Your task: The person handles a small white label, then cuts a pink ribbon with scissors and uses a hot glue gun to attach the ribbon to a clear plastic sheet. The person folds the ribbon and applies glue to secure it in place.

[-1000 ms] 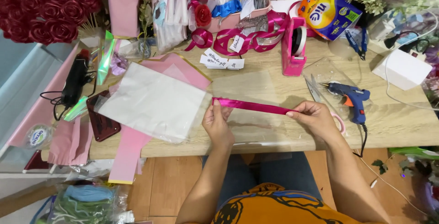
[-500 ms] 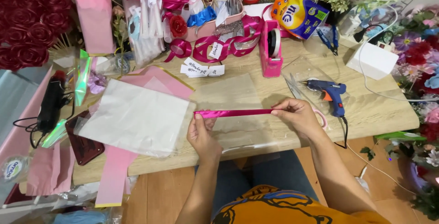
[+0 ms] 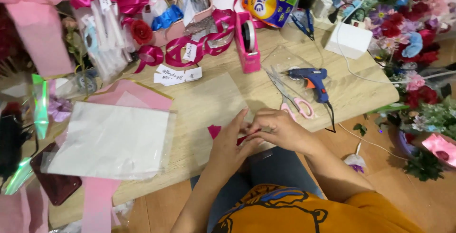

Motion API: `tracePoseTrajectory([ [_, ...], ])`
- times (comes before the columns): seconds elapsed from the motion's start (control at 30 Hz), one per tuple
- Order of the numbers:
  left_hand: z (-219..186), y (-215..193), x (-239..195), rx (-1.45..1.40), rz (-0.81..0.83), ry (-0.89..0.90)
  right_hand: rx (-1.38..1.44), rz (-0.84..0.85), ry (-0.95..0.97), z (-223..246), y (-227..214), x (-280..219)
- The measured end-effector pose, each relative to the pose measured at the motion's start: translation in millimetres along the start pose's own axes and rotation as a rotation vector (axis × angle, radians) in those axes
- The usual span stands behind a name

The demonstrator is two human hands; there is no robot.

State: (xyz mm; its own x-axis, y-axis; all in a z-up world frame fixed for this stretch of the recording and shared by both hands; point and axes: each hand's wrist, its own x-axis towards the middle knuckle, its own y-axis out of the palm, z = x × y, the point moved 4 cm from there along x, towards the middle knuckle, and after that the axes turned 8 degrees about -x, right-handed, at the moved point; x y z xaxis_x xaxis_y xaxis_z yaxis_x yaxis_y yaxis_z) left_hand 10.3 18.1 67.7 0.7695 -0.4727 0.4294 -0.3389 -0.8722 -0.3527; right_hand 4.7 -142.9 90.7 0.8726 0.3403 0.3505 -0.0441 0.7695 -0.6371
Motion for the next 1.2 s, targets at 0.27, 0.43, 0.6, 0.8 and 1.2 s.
tracePoseTrajectory([
  [0.27, 1, 10, 1, -0.114, 0.213, -0.302, 0.218, -0.042, 0.270, -27, -7, -18],
  [0.43, 16, 22, -3, -0.030, 0.330, -0.349, 0.372, -0.028, 0.421, -43, -5, -29],
  [0.6, 13, 27, 3, -0.158, 0.067, -0.331, 0.223, -0.135, 0.445, -57, -5, -41],
  [0.8, 42, 9, -10, -0.714, -0.257, -0.470, -0.620, -0.176, 0.661, -80, -48, -74],
  [1.2, 56, 9, -16, -0.831, -0.390, -0.500, -1.025, 0.067, 0.799, -106, -17, -91],
])
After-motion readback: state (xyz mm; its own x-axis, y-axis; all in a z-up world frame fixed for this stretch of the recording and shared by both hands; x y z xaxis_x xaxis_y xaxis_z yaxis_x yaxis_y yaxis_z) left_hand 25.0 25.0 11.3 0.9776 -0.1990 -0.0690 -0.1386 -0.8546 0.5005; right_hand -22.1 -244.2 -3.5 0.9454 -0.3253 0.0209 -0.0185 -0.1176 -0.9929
